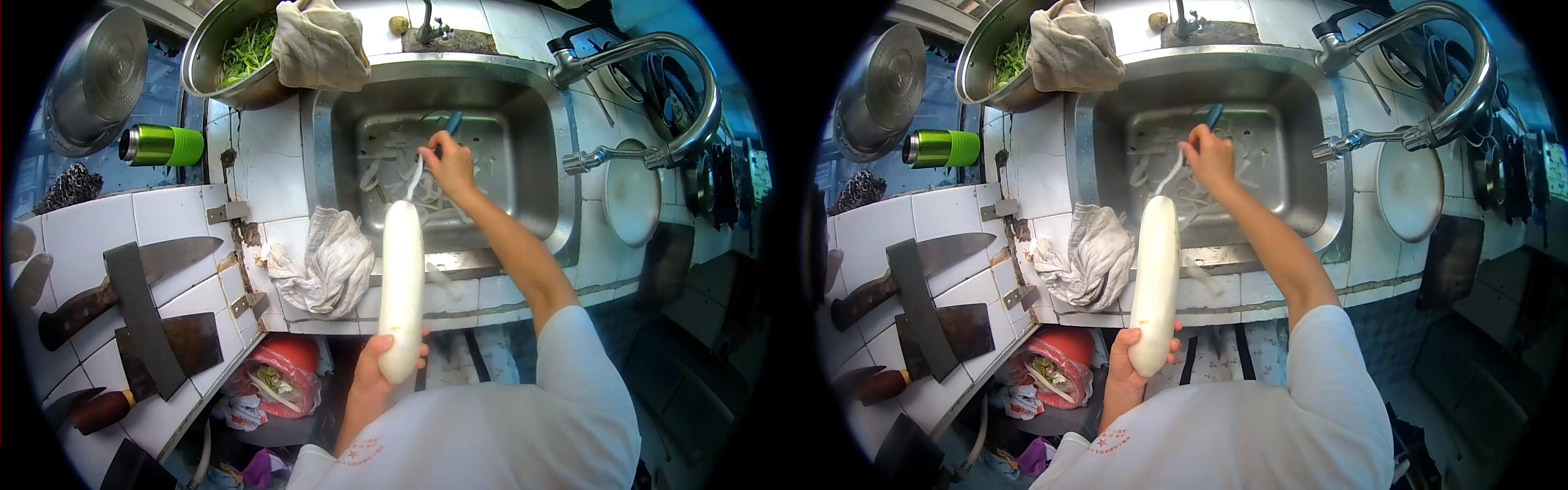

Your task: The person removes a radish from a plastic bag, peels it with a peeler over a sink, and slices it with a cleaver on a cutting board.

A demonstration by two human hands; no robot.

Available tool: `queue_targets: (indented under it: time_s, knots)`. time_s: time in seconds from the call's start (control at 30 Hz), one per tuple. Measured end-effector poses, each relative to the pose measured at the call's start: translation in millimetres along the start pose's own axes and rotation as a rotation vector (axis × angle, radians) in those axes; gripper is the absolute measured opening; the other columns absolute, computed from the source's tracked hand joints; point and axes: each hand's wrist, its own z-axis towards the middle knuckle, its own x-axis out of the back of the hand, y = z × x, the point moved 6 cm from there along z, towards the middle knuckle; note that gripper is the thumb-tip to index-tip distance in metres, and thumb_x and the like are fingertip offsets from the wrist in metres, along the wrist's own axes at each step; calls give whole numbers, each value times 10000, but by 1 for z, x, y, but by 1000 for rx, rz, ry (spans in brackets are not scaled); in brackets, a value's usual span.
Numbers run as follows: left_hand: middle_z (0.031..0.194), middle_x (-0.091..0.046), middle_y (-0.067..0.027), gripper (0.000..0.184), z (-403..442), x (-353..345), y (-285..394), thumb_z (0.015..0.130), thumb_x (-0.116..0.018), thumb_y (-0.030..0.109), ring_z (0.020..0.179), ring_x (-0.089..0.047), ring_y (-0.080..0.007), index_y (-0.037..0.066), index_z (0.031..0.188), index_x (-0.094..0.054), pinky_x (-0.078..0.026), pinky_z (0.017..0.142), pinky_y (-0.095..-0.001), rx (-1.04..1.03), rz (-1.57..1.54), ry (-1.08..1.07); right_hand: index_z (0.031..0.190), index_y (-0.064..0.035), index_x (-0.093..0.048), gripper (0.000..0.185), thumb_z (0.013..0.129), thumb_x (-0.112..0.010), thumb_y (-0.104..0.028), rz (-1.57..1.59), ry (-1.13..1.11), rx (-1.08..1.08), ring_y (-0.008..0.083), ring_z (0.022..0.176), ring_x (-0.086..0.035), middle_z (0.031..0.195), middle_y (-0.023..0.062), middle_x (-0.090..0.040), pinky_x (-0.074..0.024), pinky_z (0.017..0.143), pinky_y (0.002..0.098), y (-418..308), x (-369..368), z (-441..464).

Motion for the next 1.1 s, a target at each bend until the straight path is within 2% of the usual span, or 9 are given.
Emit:
queue_targets:
  time_s: [0.07,0.27,0.47,0.6,0.67,0.73,0.8,0.93,1.1]
  knots:
    - [1114,-516,-256,721,1,1,2,725,-624,283,871,-580,-326,-28,1316,-350,-555,621,-400,9,-108,-47,786,-81,-542,223,761,-713,-222,103,30,-287,210,552,-553,632,71,-581,-411,522,321,-3,20,0]
    - [1149,-490,-254,737,4,5,1,727,-620,274,973,-544,-338,-33,1326,-321,-571,708,-431,36,-257,-117,780,-68,-530,197,784,-688,-185,394,-330,-327,91,569,-473,629,6,-516,-377,515,262,-85,47,-63]
    - [1192,-450,-233,723,2,9,-5,724,-620,269,1031,-500,-332,-14,1325,-333,-534,829,-450,85,-331,-103,775,-73,-521,186,786,-693,-143,685,-428,-458,31,657,-417,730,-64,-480,-349,567,190,-123,53,-91]
    - [1197,-403,-202,718,-1,-3,-11,711,-623,275,942,-452,-261,12,1319,-344,-493,723,-342,175,-625,-186,778,-81,-542,196,747,-721,-154,523,-456,-124,137,661,-468,745,17,-537,-380,596,257,-162,48,-111]
    - [1185,-397,-198,728,-2,-2,-10,708,-626,281,911,-432,-246,21,1323,-334,-463,683,-314,182,-616,-196,772,-87,-550,225,720,-741,-194,304,-263,139,217,666,-467,734,52,-547,-386,624,321,-150,40,-92]
    - [1174,-392,-195,739,-8,-2,-13,704,-628,286,879,-412,-231,29,1327,-325,-433,642,-286,195,-607,-199,780,-77,-534,239,746,-712,-234,193,-93,-60,241,560,-538,632,50,-571,-396,578,369,-93,22,-46]
    - [1191,-368,-197,763,-11,-8,-10,705,-628,283,883,-415,-233,43,1346,-291,-445,656,-294,207,-701,-268,786,-75,-530,226,759,-706,-215,57,-24,101,249,494,-526,573,63,-549,-394,517,357,-17,-12,-24]
    - [1191,-348,-176,765,-13,-5,-8,706,-644,275,896,-408,-225,43,1342,-288,-447,674,-306,201,-723,-285,791,-79,-525,202,783,-694,-188,231,0,-342,178,517,-516,589,56,-530,-383,493,295,-38,27,-23]
    - [1186,-361,-147,698,-7,-18,-6,717,-658,272,896,-412,-222,56,1302,-344,-444,676,-308,225,-838,-260,814,-88,-554,258,746,-725,-270,443,-448,-248,218,646,-530,701,51,-569,-425,591,321,-146,40,-99]
